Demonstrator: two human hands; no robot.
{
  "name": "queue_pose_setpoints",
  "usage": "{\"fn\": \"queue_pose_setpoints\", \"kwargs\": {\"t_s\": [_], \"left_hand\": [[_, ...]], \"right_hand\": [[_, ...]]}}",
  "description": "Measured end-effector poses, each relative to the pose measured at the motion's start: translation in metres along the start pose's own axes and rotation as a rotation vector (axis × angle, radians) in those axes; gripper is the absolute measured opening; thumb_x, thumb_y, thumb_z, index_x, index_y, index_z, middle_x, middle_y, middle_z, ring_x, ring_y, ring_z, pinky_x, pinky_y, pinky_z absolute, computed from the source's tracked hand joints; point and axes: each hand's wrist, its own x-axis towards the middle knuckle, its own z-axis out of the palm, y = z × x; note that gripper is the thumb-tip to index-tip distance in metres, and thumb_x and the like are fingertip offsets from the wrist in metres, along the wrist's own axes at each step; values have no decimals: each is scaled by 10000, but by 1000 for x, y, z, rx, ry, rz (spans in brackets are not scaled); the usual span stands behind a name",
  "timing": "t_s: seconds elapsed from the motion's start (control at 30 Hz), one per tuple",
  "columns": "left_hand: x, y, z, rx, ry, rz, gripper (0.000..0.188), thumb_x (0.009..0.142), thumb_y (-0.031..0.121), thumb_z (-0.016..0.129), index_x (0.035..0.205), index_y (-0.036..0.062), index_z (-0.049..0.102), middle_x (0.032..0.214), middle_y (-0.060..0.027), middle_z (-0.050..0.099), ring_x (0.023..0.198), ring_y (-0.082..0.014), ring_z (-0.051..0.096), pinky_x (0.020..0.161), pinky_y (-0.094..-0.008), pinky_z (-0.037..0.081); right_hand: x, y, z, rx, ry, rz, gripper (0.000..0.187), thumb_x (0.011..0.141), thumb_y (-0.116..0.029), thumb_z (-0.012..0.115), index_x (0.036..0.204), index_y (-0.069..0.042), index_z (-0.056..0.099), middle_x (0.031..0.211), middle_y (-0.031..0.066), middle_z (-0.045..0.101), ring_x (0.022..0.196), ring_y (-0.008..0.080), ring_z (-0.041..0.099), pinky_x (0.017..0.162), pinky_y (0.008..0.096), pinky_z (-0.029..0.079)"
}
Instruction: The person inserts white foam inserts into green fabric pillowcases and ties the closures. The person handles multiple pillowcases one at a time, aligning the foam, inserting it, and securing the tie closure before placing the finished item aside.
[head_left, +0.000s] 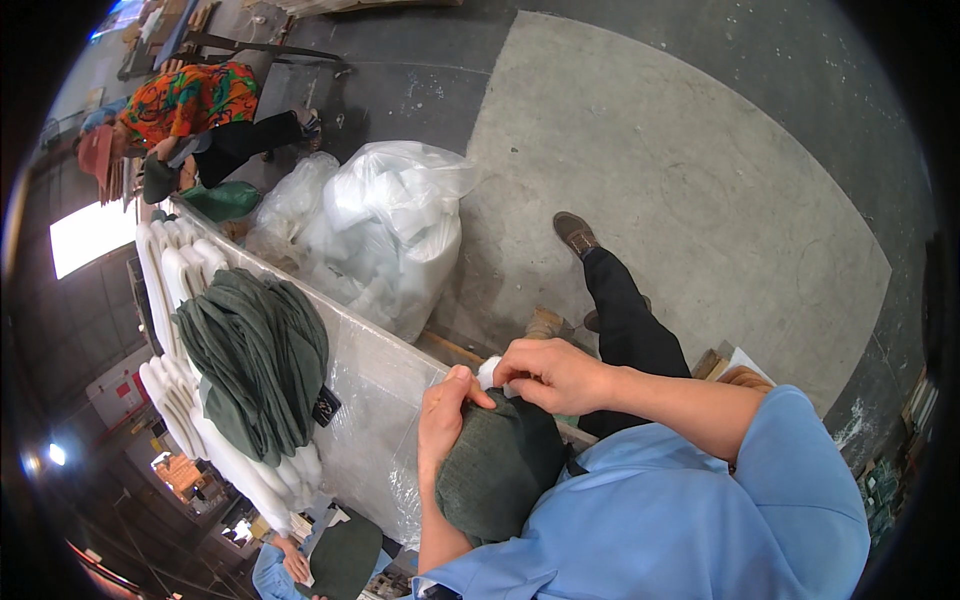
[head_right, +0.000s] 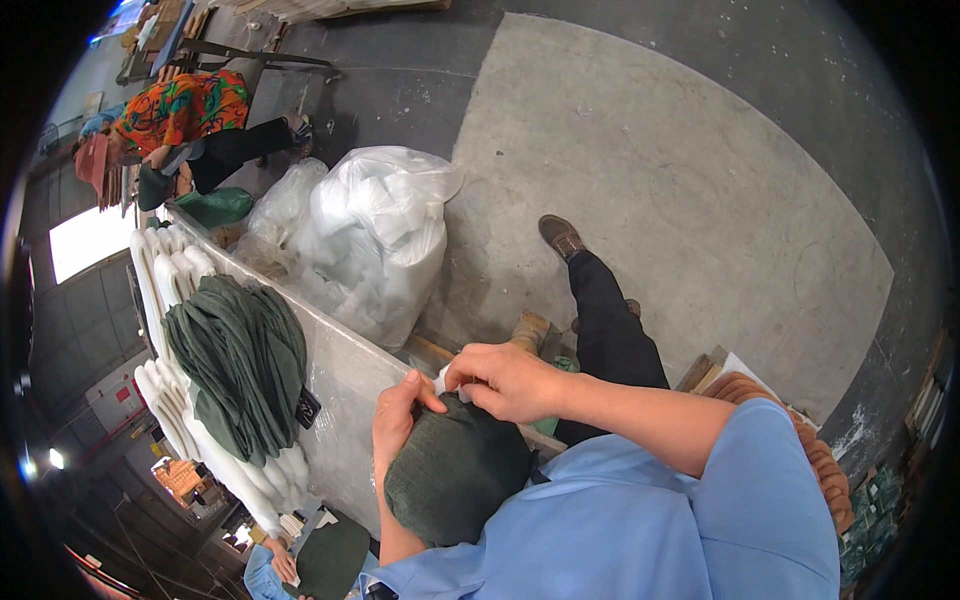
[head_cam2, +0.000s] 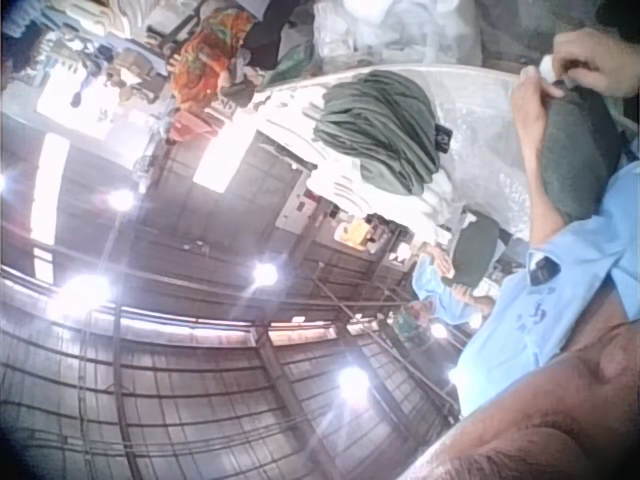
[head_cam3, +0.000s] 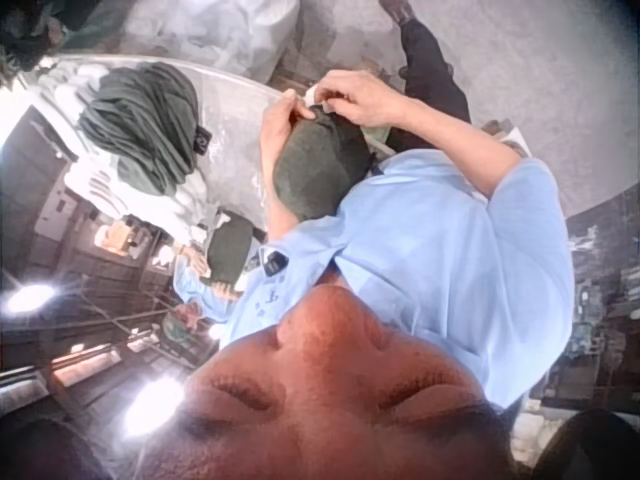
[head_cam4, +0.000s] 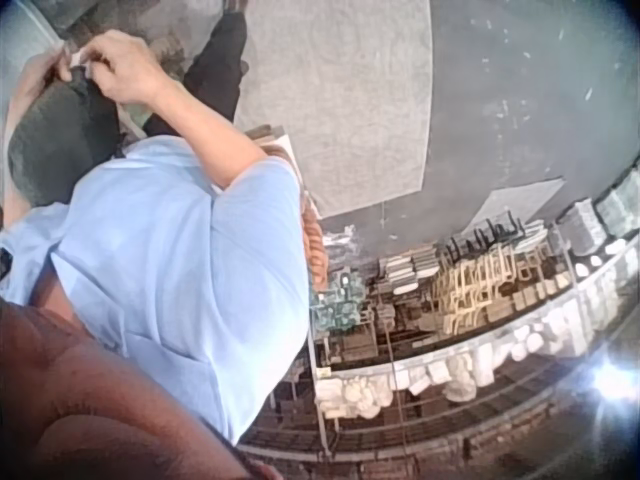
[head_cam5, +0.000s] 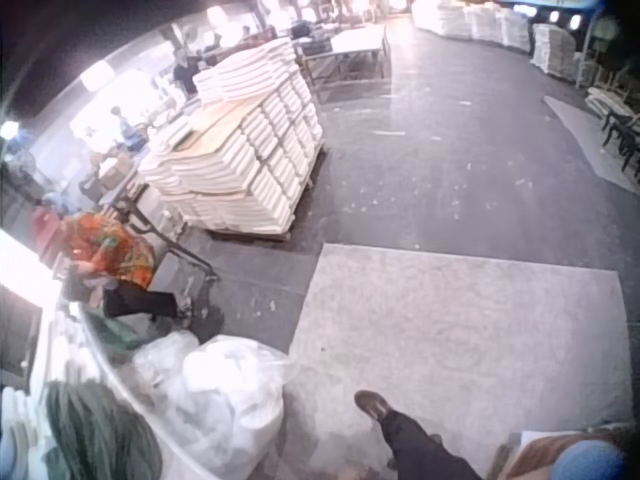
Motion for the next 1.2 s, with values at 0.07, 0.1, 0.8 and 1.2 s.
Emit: {"fn": "queue_pose_setpoints", "kwargs": {"t_s": [0.07,0.1,0.8,1.2], "left_hand": [[0,1,0,12,-2,1,538,1099,306,521,723,-39,692,830,-2,580,824,-112,530,813,-279,399],[1,0,-1,18,-5,0,536,1099,306,520,726,-39,692,827,-2,580,822,-111,530,813,-279,399],[5,-12,-5,-11,-20,4,534,1115,313,508,755,-21,718,805,12,568,782,-92,495,770,-277,390],[9,-19,-4,-28,34,-76,397,1112,293,555,955,-2,768,715,77,490,684,-41,427,626,-250,338]], "right_hand": [[1,6,5,9,-36,-29,205,967,-67,608,1150,-38,697,1054,141,683,967,313,696,856,422,548],[1,7,7,16,-27,-5,205,967,-69,609,1148,-36,701,1053,141,685,968,311,697,857,421,548],[-1,10,15,160,26,175,190,960,-127,687,1122,-29,695,909,84,718,844,197,690,785,360,541],[9,10,7,156,-99,221,191,943,-103,666,1113,-16,655,857,68,681,790,195,654,741,363,521]]}}
